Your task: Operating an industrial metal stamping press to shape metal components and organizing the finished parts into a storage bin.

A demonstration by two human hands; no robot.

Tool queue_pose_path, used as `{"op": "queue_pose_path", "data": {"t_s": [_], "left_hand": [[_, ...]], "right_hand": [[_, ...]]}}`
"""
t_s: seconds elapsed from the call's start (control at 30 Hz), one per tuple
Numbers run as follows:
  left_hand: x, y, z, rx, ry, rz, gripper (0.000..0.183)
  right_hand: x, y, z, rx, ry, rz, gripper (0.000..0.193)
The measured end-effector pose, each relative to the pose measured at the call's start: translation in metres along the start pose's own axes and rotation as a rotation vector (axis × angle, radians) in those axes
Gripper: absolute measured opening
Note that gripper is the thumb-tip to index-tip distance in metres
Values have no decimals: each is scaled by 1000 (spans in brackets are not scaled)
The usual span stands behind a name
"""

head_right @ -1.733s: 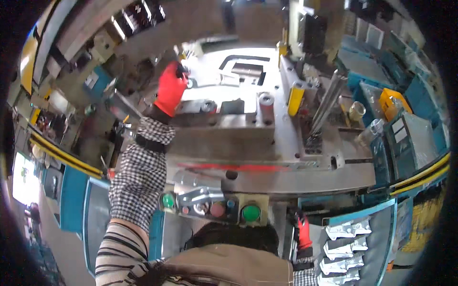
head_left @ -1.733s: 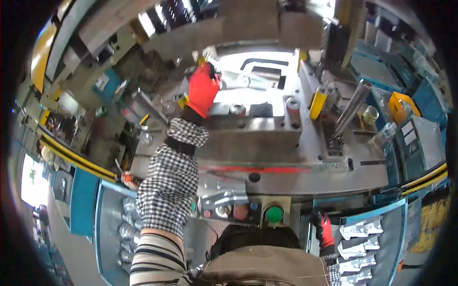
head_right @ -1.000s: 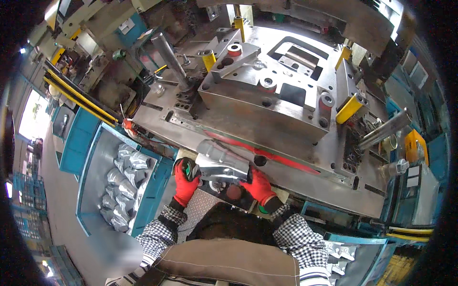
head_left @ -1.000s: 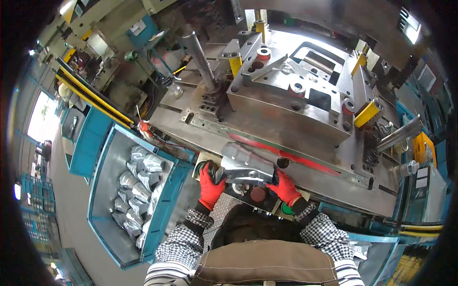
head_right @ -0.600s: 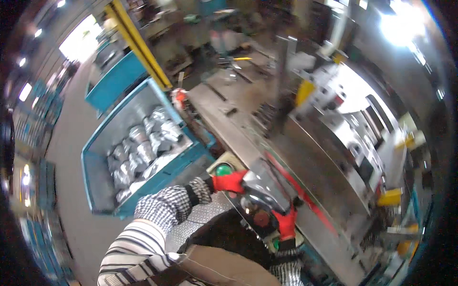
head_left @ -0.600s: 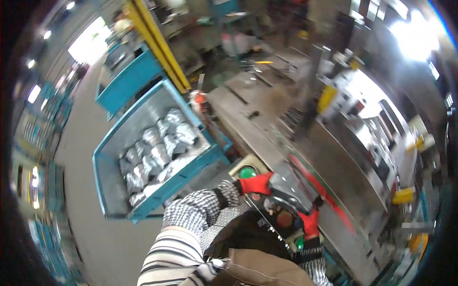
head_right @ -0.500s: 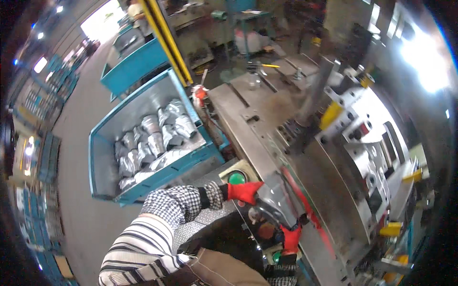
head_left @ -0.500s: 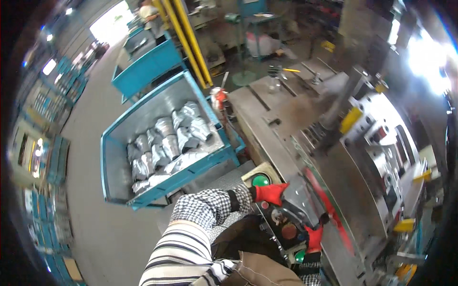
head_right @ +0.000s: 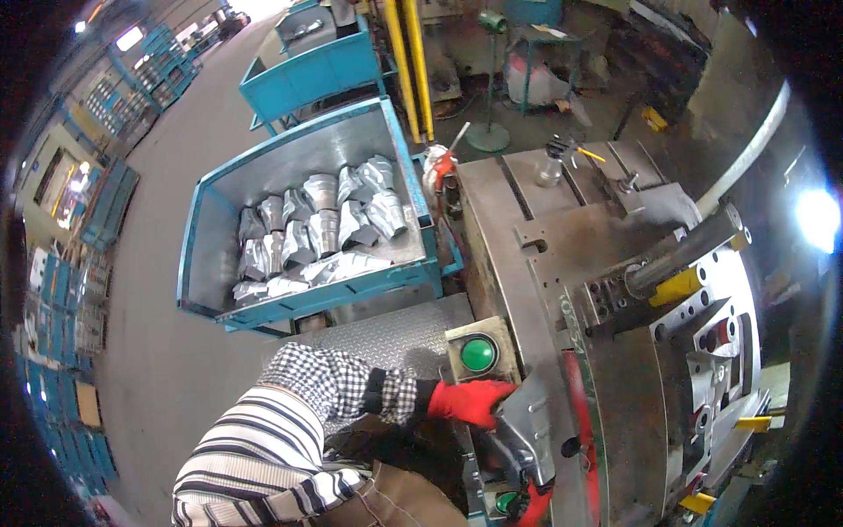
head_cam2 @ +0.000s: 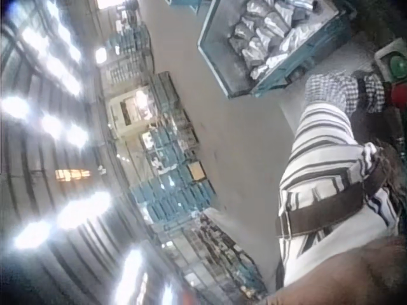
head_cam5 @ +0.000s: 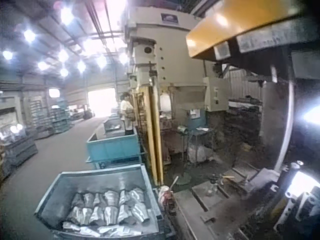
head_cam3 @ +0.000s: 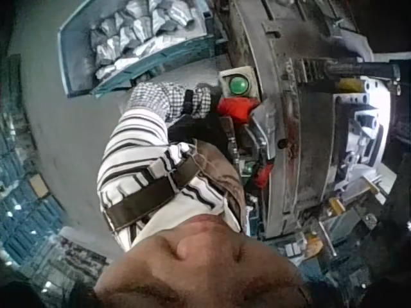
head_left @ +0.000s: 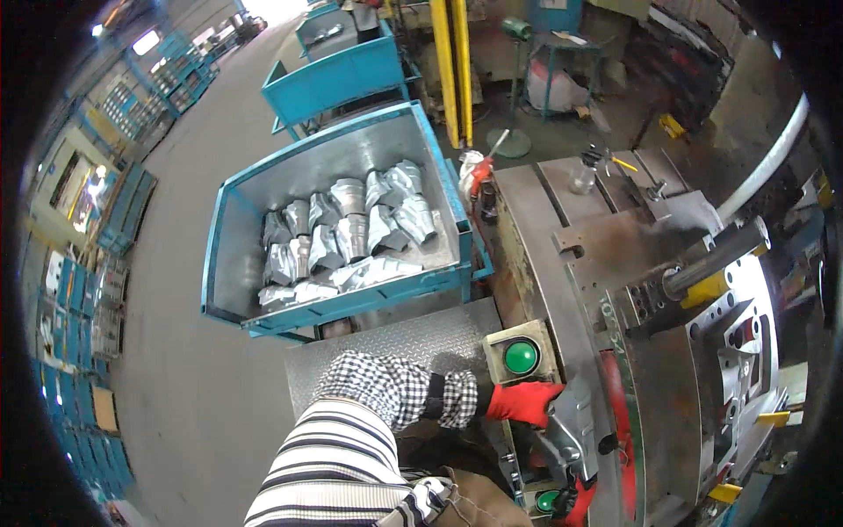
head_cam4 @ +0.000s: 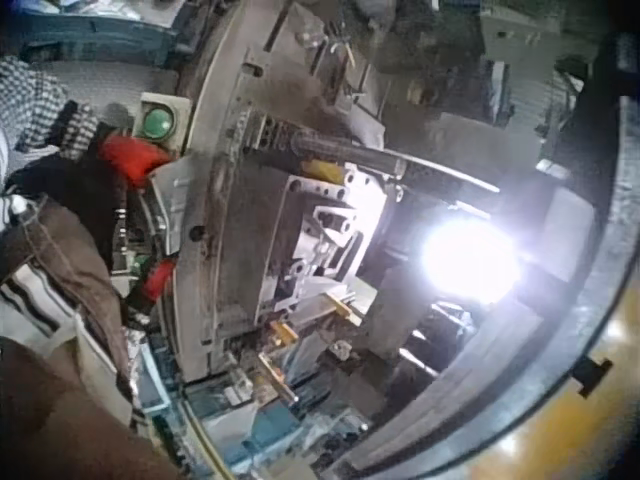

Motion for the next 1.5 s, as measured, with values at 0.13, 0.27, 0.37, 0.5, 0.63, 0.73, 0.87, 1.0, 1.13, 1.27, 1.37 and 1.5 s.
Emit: {"op": "queue_pose_path", "data": {"t_s": [0.13,0.27,0.37,0.5,0.63,0.73,0.87,1.0,1.13,1.27,1.37,1.5], "left_hand": [[-17,8,87,-35,10,192,94],[-42,15,187,-5,174,239,91],[-77,10,253,60,271,277,89],[-183,-12,306,218,182,266,81],[-208,46,352,184,231,383,74],[-255,97,375,264,313,321,69],[-304,199,413,352,312,572,70],[-393,263,428,460,333,693,76],[-442,326,446,502,424,810,80],[-474,387,432,622,358,1017,77],[-503,425,410,639,472,1045,79],[-562,460,359,734,513,1119,76]], "right_hand": [[-3,-23,43,-81,-12,-31,71],[-6,-75,90,-218,-52,-99,67],[-15,-130,127,-344,-103,-148,64],[-42,-205,159,-494,-140,-181,60],[-68,-277,183,-543,-189,-181,57],[-90,-341,192,-596,-188,-186,55],[-134,-466,198,-638,-344,-442,52],[-189,-611,165,-973,-171,-303,47],[-216,-737,133,-1116,-118,-245,44],[-190,-837,89,-864,-360,-339,43],[-173,-884,30,-1114,-589,-710,37],[-194,-979,-23,-861,-524,-181,40]]}}
Point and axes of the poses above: each hand's wrist, its own z-axis away from the middle knuckle, its own y-axis out of the back of the hand, x = y × z, the point moved 2 cm from there along -z, towards the middle knuckle, and after that the axes turned 13 degrees about y, right-handed, at the moved point
